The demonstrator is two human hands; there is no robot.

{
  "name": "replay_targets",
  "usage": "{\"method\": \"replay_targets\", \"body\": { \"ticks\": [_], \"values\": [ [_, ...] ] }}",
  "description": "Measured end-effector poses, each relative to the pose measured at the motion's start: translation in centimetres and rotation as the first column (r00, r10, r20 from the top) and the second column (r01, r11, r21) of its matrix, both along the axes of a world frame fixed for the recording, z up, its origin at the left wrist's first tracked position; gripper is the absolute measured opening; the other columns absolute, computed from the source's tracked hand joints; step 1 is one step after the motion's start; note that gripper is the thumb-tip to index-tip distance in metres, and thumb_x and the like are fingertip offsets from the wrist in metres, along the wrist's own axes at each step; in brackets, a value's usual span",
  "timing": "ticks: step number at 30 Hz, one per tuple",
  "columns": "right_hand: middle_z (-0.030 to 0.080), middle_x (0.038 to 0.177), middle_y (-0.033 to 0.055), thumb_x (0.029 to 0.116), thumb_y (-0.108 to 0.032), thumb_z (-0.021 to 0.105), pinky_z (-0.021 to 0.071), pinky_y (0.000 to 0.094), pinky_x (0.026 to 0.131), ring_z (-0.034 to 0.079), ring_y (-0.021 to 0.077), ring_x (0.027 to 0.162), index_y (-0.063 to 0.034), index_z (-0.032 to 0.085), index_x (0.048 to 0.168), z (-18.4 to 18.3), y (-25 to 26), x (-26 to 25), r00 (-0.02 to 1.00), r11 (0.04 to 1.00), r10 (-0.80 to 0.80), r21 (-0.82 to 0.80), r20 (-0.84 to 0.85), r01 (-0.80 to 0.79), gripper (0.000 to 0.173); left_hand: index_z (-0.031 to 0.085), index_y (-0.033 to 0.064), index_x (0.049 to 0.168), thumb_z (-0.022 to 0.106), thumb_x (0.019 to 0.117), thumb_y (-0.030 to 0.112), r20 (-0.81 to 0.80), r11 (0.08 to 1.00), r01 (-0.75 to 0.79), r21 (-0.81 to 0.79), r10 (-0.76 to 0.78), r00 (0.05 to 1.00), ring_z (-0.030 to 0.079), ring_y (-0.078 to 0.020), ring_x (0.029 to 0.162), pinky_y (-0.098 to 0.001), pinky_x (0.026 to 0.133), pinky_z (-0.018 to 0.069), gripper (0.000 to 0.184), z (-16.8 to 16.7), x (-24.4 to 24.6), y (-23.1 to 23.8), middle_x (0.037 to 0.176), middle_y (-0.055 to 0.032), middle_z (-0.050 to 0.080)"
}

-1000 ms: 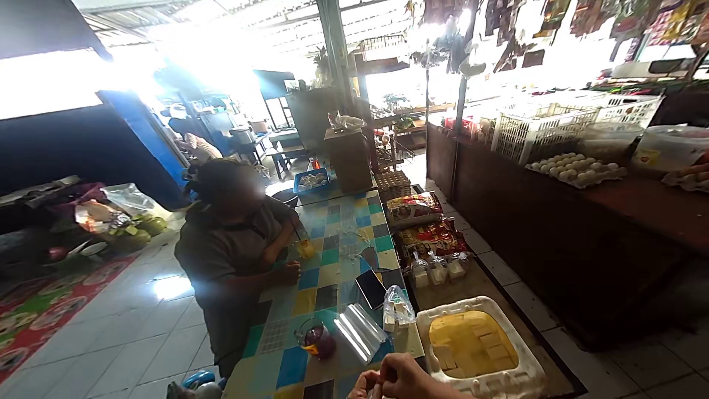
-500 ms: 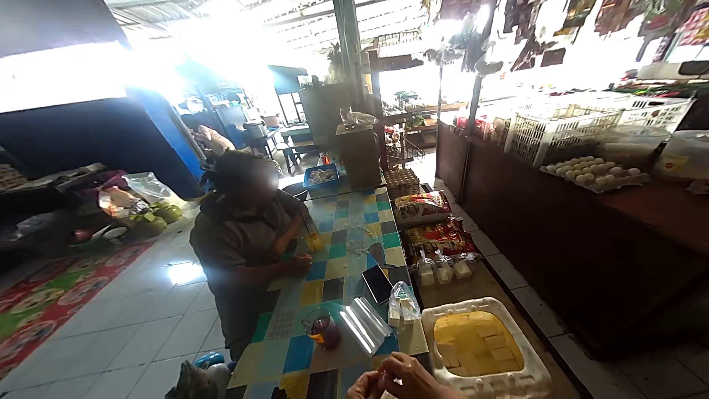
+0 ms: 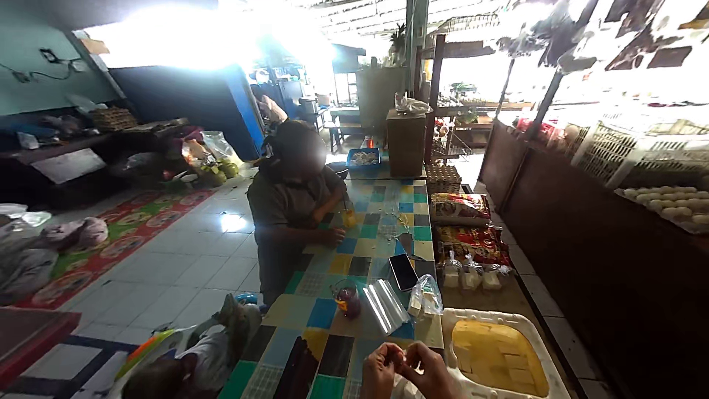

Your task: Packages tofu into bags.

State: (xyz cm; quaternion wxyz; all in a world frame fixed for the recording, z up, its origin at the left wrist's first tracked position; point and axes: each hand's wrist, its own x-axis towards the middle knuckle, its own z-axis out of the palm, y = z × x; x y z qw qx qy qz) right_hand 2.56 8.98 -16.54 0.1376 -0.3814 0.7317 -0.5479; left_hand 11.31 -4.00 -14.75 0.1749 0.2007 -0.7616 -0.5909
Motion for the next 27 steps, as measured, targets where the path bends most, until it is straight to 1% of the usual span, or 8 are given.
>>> {"method": "replay_targets", "body": {
  "ticks": [3, 5, 7, 11, 14, 18, 23, 27],
  "values": [
    [0.071, 0.093, 0.0193, 0.0917, -0.010, 0.071, 0.0556, 0.0360, 0.080, 0.067, 0.0227, 0.084, 0.0104, 0.071, 0.107, 0.5, 0.4, 0.6, 0.996, 0.999, -0.031, 0.024, 0.088, 0.029, 0.025, 0.073, -0.0082, 0.092, 0.062, 0.0858, -0.010, -0.197, 0.940, 0.018, -0.340, -0.090, 0.976, 0.073, -0.0208, 0.085, -0.0326, 0.083, 0.0591, 0.013, 0.2, -0.1, 0.9, 0.089, -0.0161, 0.074],
    [0.070, 0.103, 0.0226, 0.0946, -0.013, 0.066, 0.0511, 0.0505, 0.093, 0.065, 0.0335, 0.100, 0.0079, 0.076, 0.101, 0.5, 0.6, 0.7, 1.000, 0.999, -0.020, 0.046, 0.017, 0.019, 0.023, 0.074, -0.0072, 0.089, 0.064, 0.0839, -0.009, -0.272, 0.893, -0.020, -0.449, -0.115, 0.955, 0.074, -0.0250, 0.087, -0.0332, 0.085, 0.0592, 0.011, 0.1, -0.3, 1.0, 0.090, -0.0177, 0.074],
    [0.069, 0.112, 0.0240, 0.0966, -0.019, 0.063, 0.0427, 0.0645, 0.097, 0.061, 0.0430, 0.112, 0.0031, 0.078, 0.102, -0.1, 0.7, 0.5, 0.999, 0.993, -0.013, 0.115, -0.037, 0.017, 0.027, 0.073, -0.0062, 0.087, 0.064, 0.0832, -0.007, -0.316, 0.897, -0.061, -0.437, -0.090, 0.944, 0.073, -0.0202, 0.085, -0.0275, 0.084, 0.0586, 0.010, -0.2, -0.4, 1.4, 0.088, -0.0154, 0.074],
    [0.063, 0.130, 0.0255, 0.1030, -0.020, 0.056, 0.0326, 0.0657, 0.109, 0.051, 0.0457, 0.129, 0.0015, 0.076, 0.113, 0.6, 1.1, 0.3, 0.997, 0.959, 0.056, 0.276, 0.054, -0.069, 0.030, 0.071, -0.0080, 0.095, 0.065, 0.0865, -0.005, -0.257, 0.959, -0.007, -0.285, -0.069, 0.964, 0.072, -0.0123, 0.083, -0.0249, 0.083, 0.0583, 0.011, -0.8, -0.2, 1.6, 0.090, -0.0130, 0.074],
    [0.062, 0.132, 0.0282, 0.0992, -0.010, 0.059, 0.0309, 0.0690, 0.110, 0.048, 0.0492, 0.132, 0.0045, 0.074, 0.112, 1.1, 1.3, 0.7, 0.995, 0.971, 0.041, 0.233, 0.086, -0.060, 0.025, 0.069, -0.0115, 0.117, 0.073, 0.0852, 0.002, -0.117, 0.943, 0.125, -0.309, -0.168, 0.979, 0.070, -0.0309, 0.096, -0.0426, 0.091, 0.0558, 0.034, -0.5, 0.3, 1.4, 0.106, -0.0236, 0.071],
    [0.067, 0.124, 0.0257, 0.0989, -0.010, 0.061, 0.0341, 0.0690, 0.107, 0.054, 0.0478, 0.128, 0.0043, 0.076, 0.109, 1.2, 1.4, 1.7, 1.000, 0.995, 0.000, 0.097, -0.031, 0.003, 0.023, 0.077, -0.0074, 0.092, 0.066, 0.0851, -0.003, -0.201, 0.831, 0.032, -0.556, -0.172, 0.964, 0.072, -0.0374, 0.093, -0.0454, 0.087, 0.0582, 0.013, -0.5, 0.5, 1.5, 0.097, -0.0238, 0.073],
    [0.074, 0.114, 0.0188, 0.0921, -0.006, 0.061, 0.0391, 0.0643, 0.104, 0.060, 0.0459, 0.122, 0.0012, 0.079, 0.094, 2.8, 1.8, 2.1, 0.918, 0.976, -0.161, -0.195, -0.364, 0.094, 0.019, 0.072, -0.0111, 0.086, 0.059, 0.0884, -0.003, -0.393, 0.840, -0.024, -0.543, -0.229, 0.891, 0.070, -0.0172, 0.093, -0.0215, 0.091, 0.0531, 0.015, 3.0, 0.1, 2.8, 0.089, -0.0199, 0.072],
    [0.076, 0.111, 0.0118, 0.1009, -0.019, 0.051, 0.0361, 0.0524, 0.111, 0.059, 0.0372, 0.125, -0.0039, 0.077, 0.092, 5.3, 2.4, 0.8, 0.853, 0.942, -0.235, -0.324, -0.467, 0.082, 0.031, 0.069, -0.0007, 0.093, 0.057, 0.0997, 0.008, -0.481, 0.872, 0.113, -0.475, -0.365, 0.797, 0.063, -0.0001, 0.102, -0.0147, 0.095, 0.0495, 0.017, 7.3, -1.2, 3.5, 0.095, -0.0059, 0.069]
  ]
}}
